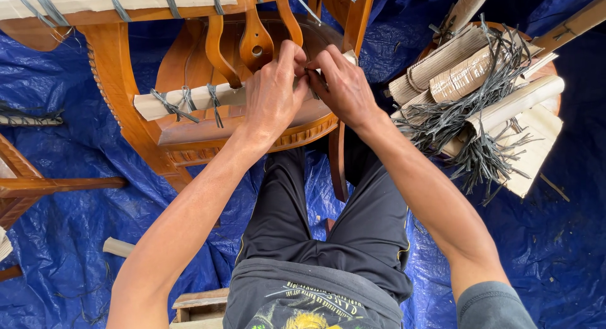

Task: The person sits on the floor with a wooden chair frame on their lap and weaves dark gray flat strips around the chair rails, tightening and knotting each strip by hand. They gather bundles of strips from a pile beside them, thread strips through the frame, and continue tying them along the rail.

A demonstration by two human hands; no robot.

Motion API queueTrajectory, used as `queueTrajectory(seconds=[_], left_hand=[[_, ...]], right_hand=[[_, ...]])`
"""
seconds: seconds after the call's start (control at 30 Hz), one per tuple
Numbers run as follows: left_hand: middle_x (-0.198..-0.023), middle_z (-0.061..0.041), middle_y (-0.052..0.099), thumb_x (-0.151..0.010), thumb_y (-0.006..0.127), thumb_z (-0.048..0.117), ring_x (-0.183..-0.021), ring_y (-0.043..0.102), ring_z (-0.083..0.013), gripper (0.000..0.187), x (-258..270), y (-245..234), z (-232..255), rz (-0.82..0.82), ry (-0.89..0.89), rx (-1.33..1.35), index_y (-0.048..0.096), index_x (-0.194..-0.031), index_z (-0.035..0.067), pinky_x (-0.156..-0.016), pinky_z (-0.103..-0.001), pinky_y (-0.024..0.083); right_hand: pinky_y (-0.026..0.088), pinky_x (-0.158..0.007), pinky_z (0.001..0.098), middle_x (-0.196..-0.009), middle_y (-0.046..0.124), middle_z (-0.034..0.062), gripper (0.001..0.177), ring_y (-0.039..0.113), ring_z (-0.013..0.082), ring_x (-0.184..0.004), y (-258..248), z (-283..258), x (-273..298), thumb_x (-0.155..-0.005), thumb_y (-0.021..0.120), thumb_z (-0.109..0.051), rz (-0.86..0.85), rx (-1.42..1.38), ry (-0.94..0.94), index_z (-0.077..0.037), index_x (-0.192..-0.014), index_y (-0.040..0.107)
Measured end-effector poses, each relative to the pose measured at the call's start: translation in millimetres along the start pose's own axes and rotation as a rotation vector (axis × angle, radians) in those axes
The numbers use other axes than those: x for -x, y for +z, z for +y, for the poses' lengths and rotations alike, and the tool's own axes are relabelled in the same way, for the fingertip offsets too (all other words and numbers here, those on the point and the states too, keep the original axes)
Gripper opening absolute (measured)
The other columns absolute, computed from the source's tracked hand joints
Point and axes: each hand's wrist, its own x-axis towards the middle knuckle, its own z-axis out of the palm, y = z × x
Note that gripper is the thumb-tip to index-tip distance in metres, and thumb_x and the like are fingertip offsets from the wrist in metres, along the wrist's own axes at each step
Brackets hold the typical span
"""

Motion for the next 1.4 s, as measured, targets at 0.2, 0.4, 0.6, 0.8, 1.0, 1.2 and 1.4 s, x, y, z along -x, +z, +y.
queueTrajectory(seconds=[0.2, 0.4, 0.6, 0.8, 1.0, 1.2, 1.4], left_hand=[[-0.097, -0.008, 0.075, -0.096, 0.071, 0.005, -0.081, 0.074, -0.0313, 0.014, 0.7, -14.1, -0.6, -0.002, 0.076, -0.057, 0.075, -0.108, 0.006, -0.068, -0.042, 0.058], [-0.097, -0.005, 0.070, -0.091, 0.074, 0.006, -0.079, 0.073, -0.0305, 0.016, -3.7, -12.1, -4.2, -0.047, 0.138, -0.178, 0.078, -0.106, 0.006, -0.063, -0.043, 0.055], [-0.090, -0.005, 0.065, -0.087, 0.076, 0.006, -0.069, 0.073, -0.0238, 0.007, -7.4, -3.3, -12.7, -0.010, 0.191, -0.290, 0.069, -0.087, 0.004, -0.055, -0.036, 0.056], [-0.091, -0.003, 0.065, -0.078, 0.075, 0.003, -0.067, 0.072, -0.0176, 0.012, -4.2, 0.6, -18.5, -0.015, 0.264, -0.478, 0.068, -0.088, 0.004, -0.052, -0.031, 0.057], [-0.091, -0.003, 0.065, -0.078, 0.076, 0.005, -0.062, 0.071, -0.0180, 0.016, -4.4, -0.4, -15.3, -0.013, 0.256, -0.464, 0.067, -0.090, 0.004, -0.052, -0.032, 0.056], [-0.092, -0.003, 0.063, -0.082, 0.075, 0.005, -0.065, 0.071, -0.0199, 0.015, -3.3, 0.9, -17.0, -0.008, 0.253, -0.423, 0.065, -0.093, 0.005, -0.053, -0.034, 0.056], [-0.100, -0.005, 0.063, -0.087, 0.075, 0.009, -0.074, 0.073, -0.0217, 0.022, 12.5, -20.5, -0.1, -0.001, 0.296, -0.454, 0.065, -0.106, 0.006, -0.059, -0.034, 0.056]], right_hand=[[0.056, -0.075, 0.0371, -0.105, 0.063, 0.0117, 0.023, 0.068, 0.0284, -0.090, 17.2, -0.3, 9.3, -0.095, 0.076, 0.005, 0.204, -0.178, 0.017, -0.002, -0.110, 0.060], [0.053, -0.067, 0.0320, -0.105, 0.067, 0.0101, 0.023, 0.066, 0.0218, -0.080, 17.1, 4.3, 11.4, -0.094, 0.080, 0.005, 0.232, -0.206, 0.055, -0.002, -0.105, 0.061], [0.055, -0.065, 0.0290, -0.108, 0.071, 0.0093, 0.019, 0.069, 0.0208, -0.084, 16.3, 4.5, 10.5, -0.094, 0.079, 0.005, 0.236, -0.256, 0.073, -0.001, -0.105, 0.065], [0.053, -0.063, 0.0290, -0.107, 0.071, 0.0107, 0.012, 0.069, 0.0222, -0.083, 10.3, -4.3, 17.8, -0.097, 0.077, 0.003, 0.250, -0.253, 0.158, 0.000, -0.102, 0.066], [0.055, -0.073, 0.0344, -0.106, 0.069, 0.0110, 0.013, 0.069, 0.0263, -0.087, 12.3, -13.0, 32.9, -0.098, 0.075, 0.001, 0.282, -0.194, 0.193, 0.002, -0.100, 0.063], [0.058, -0.078, 0.0358, -0.107, 0.064, 0.0119, 0.013, 0.070, 0.0278, -0.092, 24.4, -32.8, 44.8, -0.097, 0.073, 0.004, 0.317, -0.217, 0.247, 0.002, -0.100, 0.061], [0.056, -0.078, 0.0369, -0.110, 0.066, 0.0100, 0.013, 0.070, 0.0284, -0.095, 29.9, -49.2, 69.5, -0.097, 0.070, 0.001, 0.337, -0.140, 0.303, -0.001, -0.107, 0.062]])
